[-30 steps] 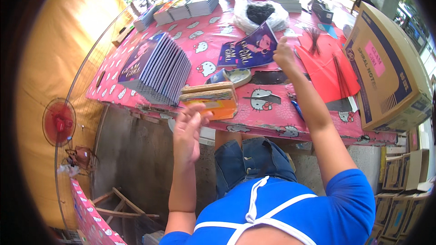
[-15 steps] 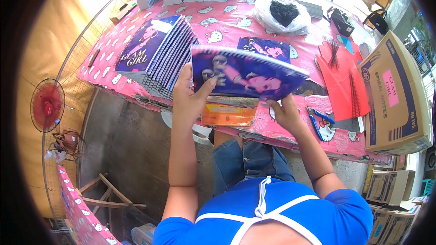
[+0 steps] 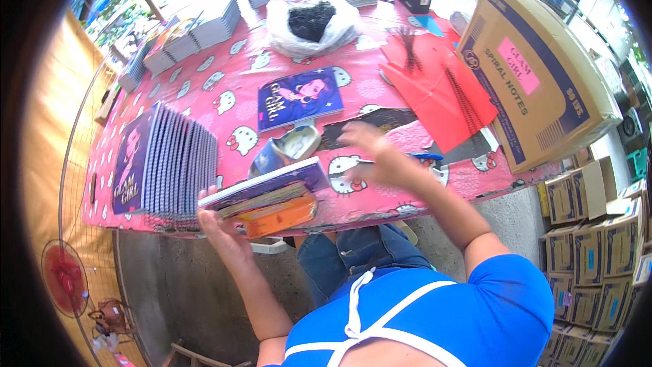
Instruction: The person assembles spiral notebooks by inserting plastic coils into the punched edges, trimming the excess coil with nippers, and stacking the finished products.
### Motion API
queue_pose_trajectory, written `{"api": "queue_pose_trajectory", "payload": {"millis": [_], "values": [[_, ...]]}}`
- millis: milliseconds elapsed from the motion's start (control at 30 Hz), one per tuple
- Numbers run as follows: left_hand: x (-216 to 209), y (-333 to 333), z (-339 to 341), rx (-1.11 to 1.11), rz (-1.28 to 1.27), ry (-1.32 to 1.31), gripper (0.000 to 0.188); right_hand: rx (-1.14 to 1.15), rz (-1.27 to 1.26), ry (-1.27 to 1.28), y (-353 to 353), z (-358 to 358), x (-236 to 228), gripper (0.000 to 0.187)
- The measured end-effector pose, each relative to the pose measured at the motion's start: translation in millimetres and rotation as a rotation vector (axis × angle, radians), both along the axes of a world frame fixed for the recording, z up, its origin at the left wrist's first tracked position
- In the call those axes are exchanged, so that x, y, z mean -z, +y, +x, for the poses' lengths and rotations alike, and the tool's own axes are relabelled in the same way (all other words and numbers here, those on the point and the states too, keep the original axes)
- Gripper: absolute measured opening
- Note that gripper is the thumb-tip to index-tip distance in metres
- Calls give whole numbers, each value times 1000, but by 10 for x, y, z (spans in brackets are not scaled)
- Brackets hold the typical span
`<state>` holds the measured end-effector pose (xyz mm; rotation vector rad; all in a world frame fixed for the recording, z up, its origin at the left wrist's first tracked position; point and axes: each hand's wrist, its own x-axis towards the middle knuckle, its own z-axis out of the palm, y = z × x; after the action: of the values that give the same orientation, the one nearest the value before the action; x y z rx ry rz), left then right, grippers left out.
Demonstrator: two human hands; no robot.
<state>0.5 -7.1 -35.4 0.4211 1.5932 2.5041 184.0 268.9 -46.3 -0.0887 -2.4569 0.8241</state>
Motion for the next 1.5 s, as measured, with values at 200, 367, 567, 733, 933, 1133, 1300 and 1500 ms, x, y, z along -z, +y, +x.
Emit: {"api": "queue_pose_trajectory", "payload": {"millis": [200, 367, 567, 733, 933, 1133, 1300, 1500], "values": [[-544, 362, 392, -349, -323, 633, 61, 1079, 68, -231, 2252, 975, -98, 24], [-712, 534, 633, -416, -681, 1147, 62, 1364, 136, -574, 2377, 1415, 103, 25], [-628, 657, 560, -203, -1289, 1344, 53, 1311, 82, -733, 1840, 1549, 4, 26], [-670, 677, 521, 0, -998, 1131, 39, 1297, 132, -707, 1762, 1585, 121, 25], [-621, 777, 489, -92, -756, 1110, 15, 1179, 292, -372, 2302, 1312, 67, 21], [-660, 797, 485, -115, -726, 1098, 16, 1216, 134, -623, 2353, 761, 95, 21], [-640, 790, 455, -78, -686, 1113, 13, 1033, 266, -364, 2348, 882, -59, 25], [-678, 735, 472, -65, -732, 1023, 17, 214, -39, 13, 402, 160, -679, 24]]}}
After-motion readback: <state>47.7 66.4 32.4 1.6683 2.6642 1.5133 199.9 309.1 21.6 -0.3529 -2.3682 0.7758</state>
